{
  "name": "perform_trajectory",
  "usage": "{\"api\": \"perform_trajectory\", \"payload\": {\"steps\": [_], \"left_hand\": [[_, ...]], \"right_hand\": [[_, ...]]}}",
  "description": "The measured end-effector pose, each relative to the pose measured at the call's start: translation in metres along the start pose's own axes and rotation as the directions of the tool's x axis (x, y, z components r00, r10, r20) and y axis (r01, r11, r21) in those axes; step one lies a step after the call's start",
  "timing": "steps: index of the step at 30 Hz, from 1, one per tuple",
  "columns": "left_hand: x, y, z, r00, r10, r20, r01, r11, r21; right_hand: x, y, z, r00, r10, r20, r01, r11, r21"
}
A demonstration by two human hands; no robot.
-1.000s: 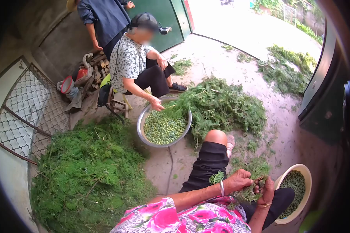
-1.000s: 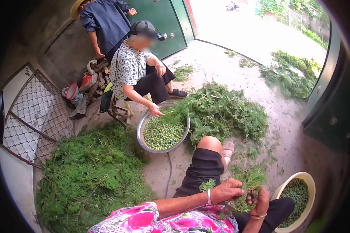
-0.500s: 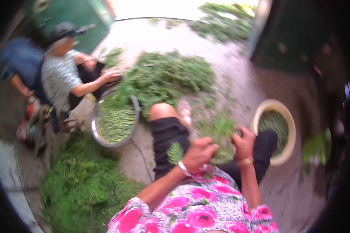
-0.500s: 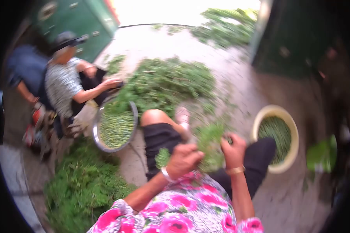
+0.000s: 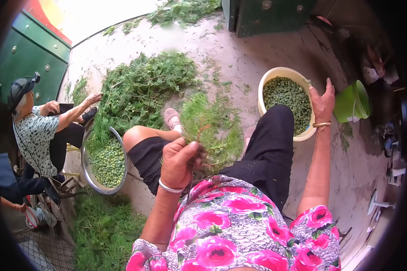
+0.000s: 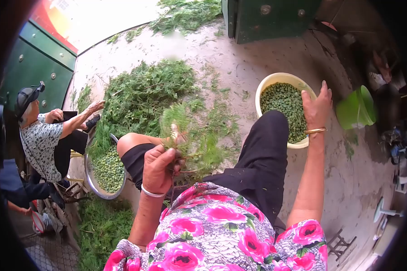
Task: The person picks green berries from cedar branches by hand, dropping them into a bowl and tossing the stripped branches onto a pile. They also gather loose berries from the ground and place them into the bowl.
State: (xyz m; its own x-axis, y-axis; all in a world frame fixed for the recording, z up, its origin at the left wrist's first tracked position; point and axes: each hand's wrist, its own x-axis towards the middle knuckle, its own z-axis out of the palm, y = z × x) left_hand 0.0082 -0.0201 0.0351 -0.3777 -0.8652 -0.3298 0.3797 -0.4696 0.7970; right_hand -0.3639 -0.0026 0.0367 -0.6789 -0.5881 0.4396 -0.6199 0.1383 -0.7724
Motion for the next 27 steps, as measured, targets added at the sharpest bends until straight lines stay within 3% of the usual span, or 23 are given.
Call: {"api": "perform_trajectory", "payload": {"steps": [3, 5, 6, 7, 9, 11, 12, 14, 17, 18, 20, 24, 27], "left_hand": [[0.007, -0.003, -0.007, 0.999, -0.034, 0.01, 0.035, 0.993, -0.112], [0.013, -0.009, -0.011, 1.0, -0.017, 0.008, 0.018, 0.981, -0.193], [0.015, -0.01, -0.008, 1.0, -0.013, -0.012, 0.01, 0.979, -0.206], [0.017, -0.01, -0.007, 1.0, -0.018, -0.007, 0.016, 0.979, -0.204], [0.019, -0.013, -0.007, 0.999, -0.039, -0.026, 0.032, 0.967, -0.252], [0.022, -0.015, -0.003, 0.997, -0.044, -0.055, 0.028, 0.964, -0.265], [0.023, -0.017, 0.0, 0.995, -0.044, -0.087, 0.018, 0.96, -0.279], [0.021, -0.022, 0.004, 0.992, -0.015, -0.122, -0.014, 0.972, -0.235], [0.017, -0.03, 0.009, 0.988, 0.003, -0.154, -0.031, 0.983, -0.181], [0.016, -0.034, 0.011, 0.984, 0.016, -0.177, -0.044, 0.987, -0.157], [0.016, -0.04, 0.013, 0.979, 0.025, -0.202, -0.054, 0.989, -0.14], [0.014, -0.042, 0.017, 0.975, 0.013, -0.222, -0.023, 0.999, -0.045], [0.014, -0.042, 0.01, 0.99, -0.003, -0.139, 0.01, 0.999, 0.052]], "right_hand": [[-0.013, -0.014, 0.001, 0.998, 0.044, 0.036, -0.037, 0.983, -0.181], [-0.043, 0.002, 0.026, 0.967, 0.063, 0.247, -0.118, 0.97, 0.213], [-0.06, -0.013, 0.033, 0.89, 0.221, 0.399, -0.371, 0.86, 0.351], [-0.078, -0.03, 0.041, 0.761, 0.323, 0.562, -0.603, 0.673, 0.43], [-0.102, -0.04, 0.055, 0.466, 0.337, 0.818, -0.885, 0.162, 0.437], [-0.128, -0.022, 0.074, 0.205, -0.05, 0.978, -0.926, -0.335, 0.177], [-0.134, -0.04, 0.073, 0.204, -0.05, 0.978, -0.926, -0.334, 0.176], [-0.143, -0.077, 0.07, 0.39, 0.134, 0.911, -0.908, -0.112, 0.405], [-0.148, -0.079, 0.072, 0.453, 0.019, 0.891, -0.892, -0.004, 0.453], [-0.15, -0.079, 0.073, 0.453, 0.022, 0.891, -0.892, -0.003, 0.453], [-0.155, -0.077, 0.075, 0.491, 0.033, 0.871, -0.865, 0.134, 0.483], [-0.157, -0.085, 0.071, 0.466, 0.104, 0.879, -0.881, 0.145, 0.45], [-0.158, -0.083, 0.07, 0.494, 0.103, 0.863, -0.856, 0.231, 0.462]]}}
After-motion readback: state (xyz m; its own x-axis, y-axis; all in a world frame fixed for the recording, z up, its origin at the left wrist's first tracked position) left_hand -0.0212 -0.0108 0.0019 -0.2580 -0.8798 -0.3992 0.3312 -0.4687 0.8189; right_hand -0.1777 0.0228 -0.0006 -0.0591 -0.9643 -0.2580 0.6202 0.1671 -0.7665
